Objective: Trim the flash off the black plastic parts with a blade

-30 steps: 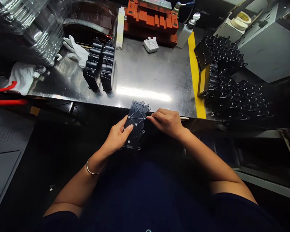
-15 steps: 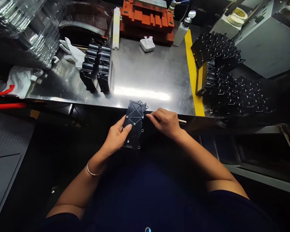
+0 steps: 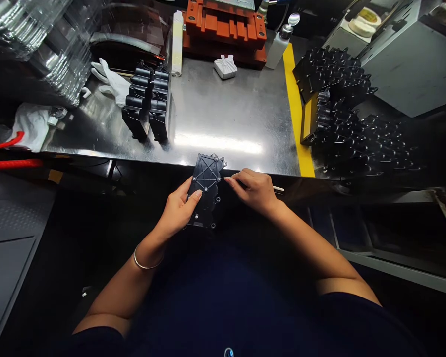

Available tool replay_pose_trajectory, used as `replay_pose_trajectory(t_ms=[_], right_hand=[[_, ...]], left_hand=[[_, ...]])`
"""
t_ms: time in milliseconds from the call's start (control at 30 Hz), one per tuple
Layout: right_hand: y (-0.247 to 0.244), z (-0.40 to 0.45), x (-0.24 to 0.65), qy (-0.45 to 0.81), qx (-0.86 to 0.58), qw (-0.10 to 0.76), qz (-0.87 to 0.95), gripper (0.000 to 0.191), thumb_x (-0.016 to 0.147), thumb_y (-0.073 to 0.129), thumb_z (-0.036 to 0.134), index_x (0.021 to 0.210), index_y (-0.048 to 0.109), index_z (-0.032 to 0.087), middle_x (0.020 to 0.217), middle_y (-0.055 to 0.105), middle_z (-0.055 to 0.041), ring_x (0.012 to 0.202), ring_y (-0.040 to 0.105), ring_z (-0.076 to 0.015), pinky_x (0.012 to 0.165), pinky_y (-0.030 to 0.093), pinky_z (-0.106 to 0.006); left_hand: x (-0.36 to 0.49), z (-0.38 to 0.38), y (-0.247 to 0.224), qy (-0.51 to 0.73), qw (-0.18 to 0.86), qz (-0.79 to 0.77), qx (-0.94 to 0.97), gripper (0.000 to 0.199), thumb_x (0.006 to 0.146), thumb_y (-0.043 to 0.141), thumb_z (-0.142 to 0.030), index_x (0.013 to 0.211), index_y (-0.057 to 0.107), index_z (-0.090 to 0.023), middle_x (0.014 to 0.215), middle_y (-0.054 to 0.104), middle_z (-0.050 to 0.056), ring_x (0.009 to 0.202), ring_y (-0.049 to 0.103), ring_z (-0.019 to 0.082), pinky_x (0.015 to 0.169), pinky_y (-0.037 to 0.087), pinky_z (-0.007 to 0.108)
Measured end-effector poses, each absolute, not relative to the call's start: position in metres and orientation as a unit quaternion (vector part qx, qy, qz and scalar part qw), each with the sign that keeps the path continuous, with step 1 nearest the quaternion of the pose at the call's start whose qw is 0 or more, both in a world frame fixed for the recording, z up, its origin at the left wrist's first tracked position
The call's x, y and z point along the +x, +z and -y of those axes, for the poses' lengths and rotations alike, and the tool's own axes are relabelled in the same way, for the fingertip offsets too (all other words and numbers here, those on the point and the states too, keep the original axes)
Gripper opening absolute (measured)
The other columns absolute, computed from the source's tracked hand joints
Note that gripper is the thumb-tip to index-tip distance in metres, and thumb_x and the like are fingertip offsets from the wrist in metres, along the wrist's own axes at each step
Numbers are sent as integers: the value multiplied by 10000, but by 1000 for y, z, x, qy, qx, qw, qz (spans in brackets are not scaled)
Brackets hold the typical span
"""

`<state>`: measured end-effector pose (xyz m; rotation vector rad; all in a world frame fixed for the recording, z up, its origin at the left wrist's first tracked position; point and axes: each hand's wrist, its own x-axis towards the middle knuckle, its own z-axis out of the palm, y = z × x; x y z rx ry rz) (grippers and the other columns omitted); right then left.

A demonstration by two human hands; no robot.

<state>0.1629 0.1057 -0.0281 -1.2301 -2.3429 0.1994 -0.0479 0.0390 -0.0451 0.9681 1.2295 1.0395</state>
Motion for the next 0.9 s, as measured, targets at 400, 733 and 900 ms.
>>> replay_pose_trajectory(t_ms=[400, 733, 900], right_hand=[[-29, -81, 149, 128, -497, 258, 819, 325, 929, 539, 365, 704, 678, 177, 647, 645, -29, 567, 563, -119, 529, 358, -242], [-14, -95, 178, 557, -418, 135, 705, 383, 686, 751, 483, 885, 701, 160, 709, 636, 1, 572, 513, -111, 510, 387, -230], [-35, -72, 179, 588, -469, 215, 623, 344, 637, 768, 441, 776, 669, 143, 540, 475, 58, 469, 352, -65, 437, 260, -217]], left_hand=[[-45, -38, -47, 445, 577, -533, 430, 568, 862, 595, -408, 1363, 503, -157, 1035, 707, 69, 852, 668, 191, 724, 549, 255], [-93, -25, -10, 149, 504, -384, 760, 425, 899, 539, -347, 1308, 583, -243, 612, 654, -18, 442, 515, 121, 483, 419, 216], [-109, -13, -30, 354, 294, -563, 686, 370, 784, 697, -327, 1145, 672, -251, 1035, 704, 84, 925, 641, 242, 814, 515, 353]])
